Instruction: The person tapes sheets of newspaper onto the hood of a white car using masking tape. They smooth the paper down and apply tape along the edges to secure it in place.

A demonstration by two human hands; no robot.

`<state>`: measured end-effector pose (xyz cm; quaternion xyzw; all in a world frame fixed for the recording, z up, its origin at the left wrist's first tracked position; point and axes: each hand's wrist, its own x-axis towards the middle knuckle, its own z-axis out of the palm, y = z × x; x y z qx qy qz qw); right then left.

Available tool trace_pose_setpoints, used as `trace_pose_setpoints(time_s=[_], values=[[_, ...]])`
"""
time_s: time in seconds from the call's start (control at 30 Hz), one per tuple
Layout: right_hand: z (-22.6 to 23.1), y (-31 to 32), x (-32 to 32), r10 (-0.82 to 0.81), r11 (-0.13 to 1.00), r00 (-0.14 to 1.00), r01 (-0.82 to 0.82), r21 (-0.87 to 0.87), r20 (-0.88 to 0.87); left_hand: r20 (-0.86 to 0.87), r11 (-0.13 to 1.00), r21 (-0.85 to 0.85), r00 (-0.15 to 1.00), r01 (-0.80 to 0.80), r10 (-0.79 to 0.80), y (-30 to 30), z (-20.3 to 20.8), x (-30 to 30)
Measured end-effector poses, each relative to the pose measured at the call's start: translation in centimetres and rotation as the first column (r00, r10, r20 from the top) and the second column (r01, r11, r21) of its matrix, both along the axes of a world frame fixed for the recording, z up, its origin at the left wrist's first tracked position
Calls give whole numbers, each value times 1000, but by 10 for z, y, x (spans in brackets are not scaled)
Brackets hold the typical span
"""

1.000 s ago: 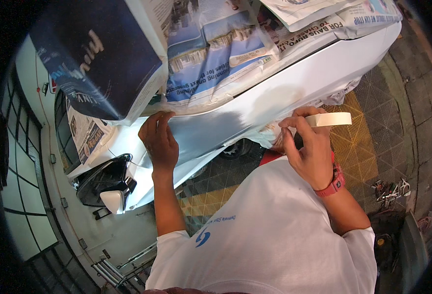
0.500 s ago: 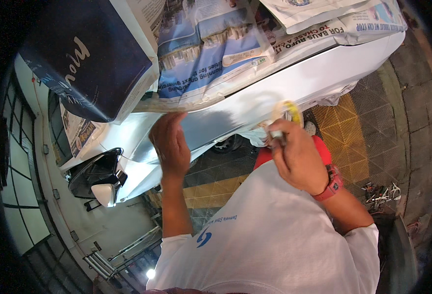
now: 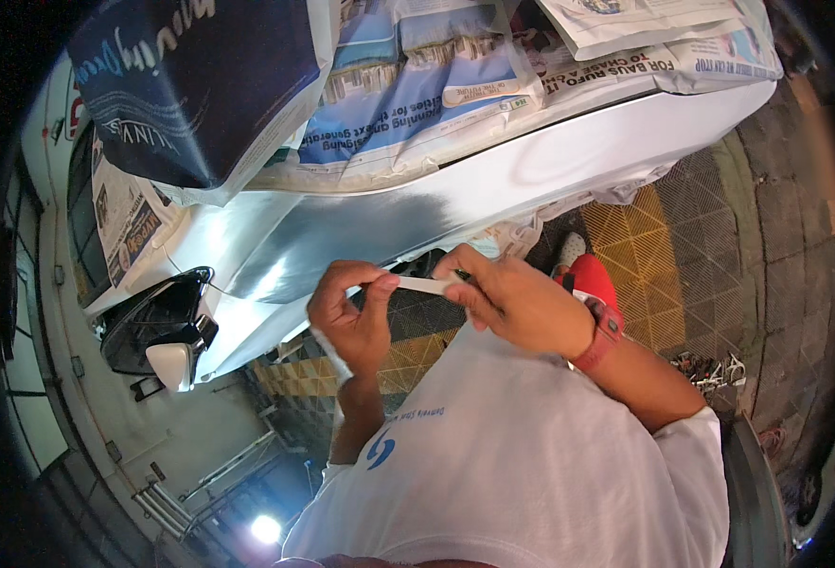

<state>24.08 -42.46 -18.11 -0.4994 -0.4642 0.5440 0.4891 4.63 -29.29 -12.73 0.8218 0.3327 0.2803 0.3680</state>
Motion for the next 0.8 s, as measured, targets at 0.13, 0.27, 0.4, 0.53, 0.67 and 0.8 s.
trace_pose_setpoints(time_s=[0.13,0.27,0.4,0.53,0.67,0.8], values=[[-8,5,-18,-228,933,870,67,354,437,74,992,95,995,-80,73,14,13,-12],[-12,-7,-36,-533,702,728,97,706,430,474,913,-130,785,-386,399,79,-2,-33],[21,28,-39,-664,731,701,533,426,262,155,962,209,978,-174,143,66,-8,-18],[35,72,-28,-705,688,654,538,488,273,98,991,101,992,-87,78,60,5,4],[28,88,-31,-760,632,608,615,471,227,261,1000,20,965,-7,1,78,2,11],[42,103,-36,-872,473,420,594,651,251,362,977,-197,932,75,1,87,11,10]])
